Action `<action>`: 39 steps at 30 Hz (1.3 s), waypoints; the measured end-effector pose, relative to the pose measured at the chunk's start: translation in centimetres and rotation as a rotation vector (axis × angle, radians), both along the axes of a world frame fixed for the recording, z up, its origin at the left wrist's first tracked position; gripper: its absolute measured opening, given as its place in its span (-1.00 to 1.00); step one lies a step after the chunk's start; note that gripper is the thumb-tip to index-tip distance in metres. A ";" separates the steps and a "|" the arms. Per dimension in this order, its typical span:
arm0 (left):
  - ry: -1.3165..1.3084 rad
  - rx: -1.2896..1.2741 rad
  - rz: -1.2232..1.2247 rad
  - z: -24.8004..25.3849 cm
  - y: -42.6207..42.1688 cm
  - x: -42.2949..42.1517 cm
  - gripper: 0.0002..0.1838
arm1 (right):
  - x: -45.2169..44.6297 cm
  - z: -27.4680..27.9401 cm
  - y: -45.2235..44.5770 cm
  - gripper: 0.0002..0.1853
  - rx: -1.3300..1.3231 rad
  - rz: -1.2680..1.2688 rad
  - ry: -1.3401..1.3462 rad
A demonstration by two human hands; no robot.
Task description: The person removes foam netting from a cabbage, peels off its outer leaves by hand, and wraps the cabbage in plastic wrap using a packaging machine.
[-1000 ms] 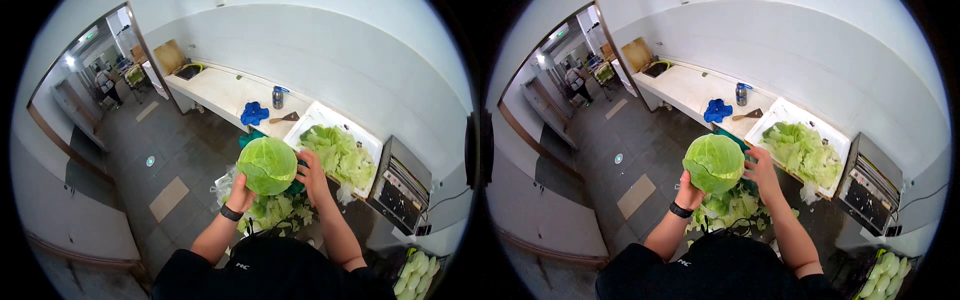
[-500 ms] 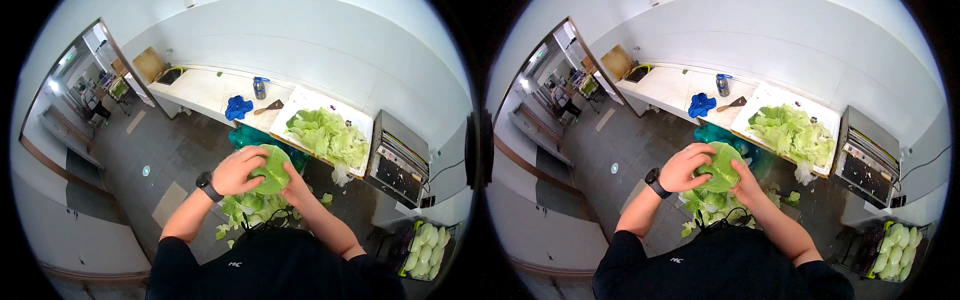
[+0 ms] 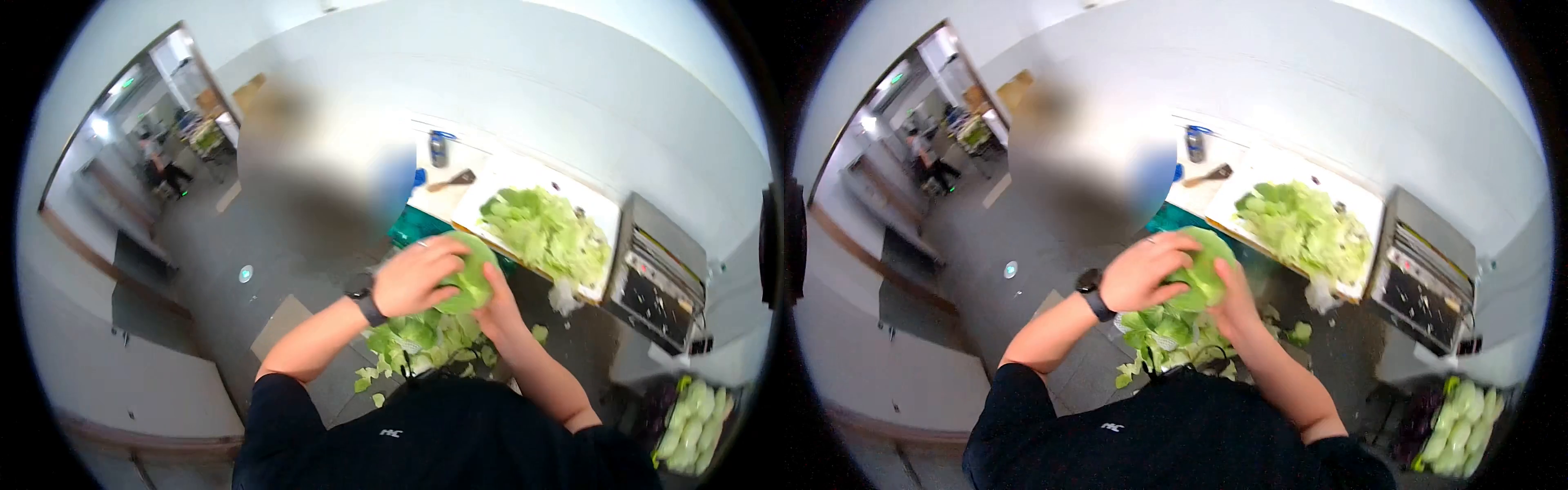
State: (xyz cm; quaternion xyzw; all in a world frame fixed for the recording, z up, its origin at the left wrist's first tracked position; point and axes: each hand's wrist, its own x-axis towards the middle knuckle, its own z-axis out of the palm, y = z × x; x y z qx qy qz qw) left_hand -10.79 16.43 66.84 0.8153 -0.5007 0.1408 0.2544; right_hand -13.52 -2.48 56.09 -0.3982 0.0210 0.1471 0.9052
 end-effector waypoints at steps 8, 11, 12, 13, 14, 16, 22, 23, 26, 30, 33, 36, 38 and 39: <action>-0.423 -0.068 -0.152 -2.7 2.1 0.5 -0.77 | 0.3 0.5 -0.3 -0.36 0.111 0.133 0.119; -0.524 -0.179 -0.081 -3.1 1.8 -0.2 -0.76 | 0.8 0.3 0.1 -0.23 0.123 0.133 0.121; -0.522 -0.183 -0.071 -2.8 2.0 -0.4 -0.76 | 0.8 0.6 0.2 -0.23 0.117 0.142 0.125; -0.468 -0.037 -0.043 -2.4 2.5 -0.5 -0.74 | 0.8 1.0 0.4 -0.22 0.153 0.179 0.106; -0.405 0.105 -0.025 -2.2 2.9 -0.5 -0.72 | 0.7 1.6 0.8 -0.21 0.189 0.207 0.093; -0.583 -0.110 -0.084 -2.9 2.9 -0.2 -0.72 | 0.9 2.5 1.4 -0.20 0.192 0.217 0.117; -0.474 -0.184 0.144 -5.0 7.4 -3.0 -0.54 | 0.9 2.6 0.5 -0.23 0.236 0.240 0.190; -0.408 -0.167 0.235 -5.6 8.0 -3.2 -0.55 | 0.8 2.1 0.4 -0.23 0.301 0.280 0.178; -0.212 -0.163 0.392 -6.9 8.3 -3.8 -0.50 | 0.9 1.3 0.3 -0.14 0.469 0.338 0.109; 0.065 0.015 0.652 -4.6 7.0 -4.8 -0.49 | 1.5 1.6 1.5 -0.16 0.373 0.129 0.119; -0.017 0.023 0.744 -4.0 5.0 -5.1 -0.37 | 1.6 1.0 2.1 -0.21 0.177 0.042 -0.047; -0.062 0.073 0.787 -5.7 3.5 -4.4 -0.25 | 0.8 0.5 3.0 -0.25 0.109 -0.030 -0.096; 0.285 0.102 0.762 -7.3 3.6 -3.0 -0.10 | 0.5 -0.3 3.7 -0.24 0.046 -0.084 -0.200; 0.173 -0.027 0.753 -7.8 3.5 -2.5 -0.25 | 0.2 0.0 3.6 -0.08 0.004 -0.102 -0.221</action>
